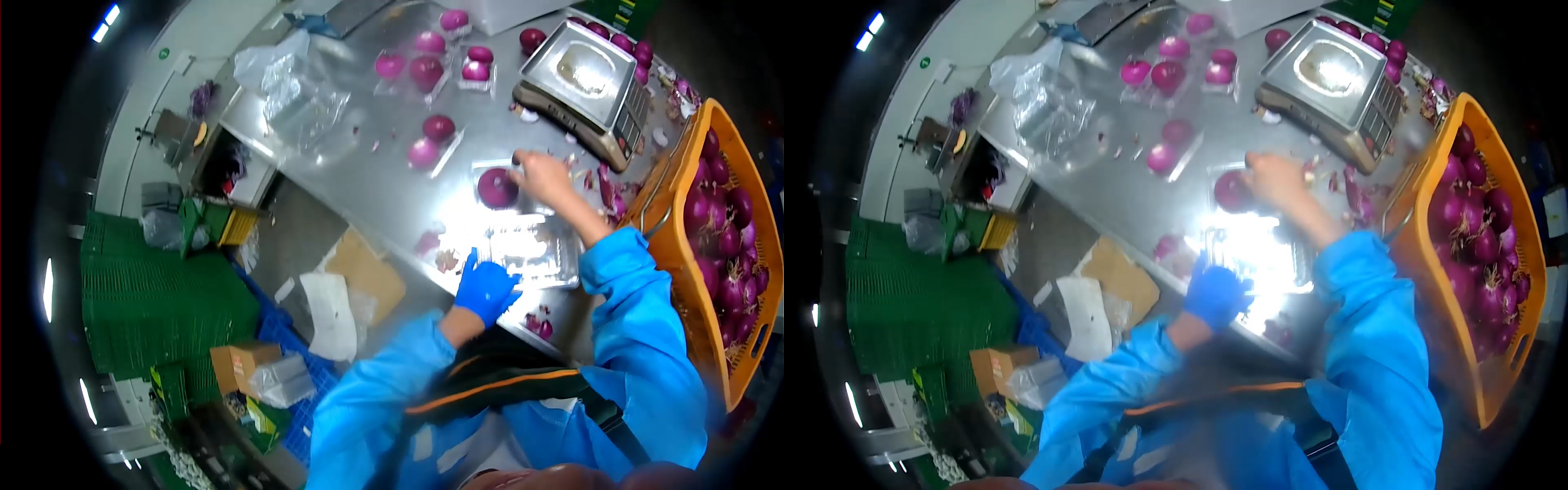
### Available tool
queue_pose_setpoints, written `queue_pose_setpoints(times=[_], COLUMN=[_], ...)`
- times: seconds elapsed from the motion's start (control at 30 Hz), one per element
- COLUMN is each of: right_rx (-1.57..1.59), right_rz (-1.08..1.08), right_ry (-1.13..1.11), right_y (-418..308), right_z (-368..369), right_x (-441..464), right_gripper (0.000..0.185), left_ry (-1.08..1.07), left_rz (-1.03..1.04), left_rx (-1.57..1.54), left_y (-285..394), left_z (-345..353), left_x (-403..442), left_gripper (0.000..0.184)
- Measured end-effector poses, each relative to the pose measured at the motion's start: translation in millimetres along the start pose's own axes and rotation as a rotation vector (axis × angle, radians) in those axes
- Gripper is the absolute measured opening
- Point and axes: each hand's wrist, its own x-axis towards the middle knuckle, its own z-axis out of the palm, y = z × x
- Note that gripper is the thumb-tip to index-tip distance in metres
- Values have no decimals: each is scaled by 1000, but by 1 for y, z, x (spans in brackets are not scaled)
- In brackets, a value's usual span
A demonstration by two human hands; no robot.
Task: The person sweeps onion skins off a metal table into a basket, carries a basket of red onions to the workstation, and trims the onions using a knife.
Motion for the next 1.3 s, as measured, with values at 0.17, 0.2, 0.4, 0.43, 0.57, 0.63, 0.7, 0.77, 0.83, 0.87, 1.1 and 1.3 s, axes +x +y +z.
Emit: queue_pose_setpoints(times=[0.17, 0.2, 0.4, 0.43, 0.57, 0.63, 0.7, 0.77, 0.83, 0.87, 1.1, 1.3], right_rx=[120, 150, 372, 352, 633, 536, 574, 400, 235, 147, 50, 78], right_rz=[-50, -107, -369, -418, -573, -410, -54, 21, 0, -20, 39, -3], right_ry=[-153, -68, 355, 366, 329, 293, 200, -42, -112, -116, -343, -232], right_y=[-12, -17, -57, -57, -66, -70, -74, -79, -92, -96, -123, -142], right_z=[-2, -9, -54, -53, -13, 15, 55, 75, 87, 94, 126, 143], right_x=[-16, -21, -89, -109, -168, -185, -204, -200, -192, -186, -135, -117], right_gripper=[34, 29, 10, 15, 5, 7, 11, 16, 34, 37, 41, 41], left_ry=[-143, -40, 316, 425, 296, 361, 480, 451, 286, 270, 635, 952], left_rz=[-54, -20, -42, -129, 311, 256, 101, -59, -284, -345, -644, -676], left_rx=[-54, -98, -416, -625, -323, -196, -135, -362, -547, -469, -448, -325], left_y=[11, 15, 39, 47, 9, -23, -54, -91, -111, -118, -129, -93], left_z=[-3, 4, 51, 72, 37, 22, 3, 8, -6, -8, 38, 49], left_x=[2, 2, 67, 81, 72, 41, 4, -41, -81, -103, -247, -297], left_gripper=[26, 25, 26, 29, 44, 48, 53, 42, 37, 35, 29, 29])
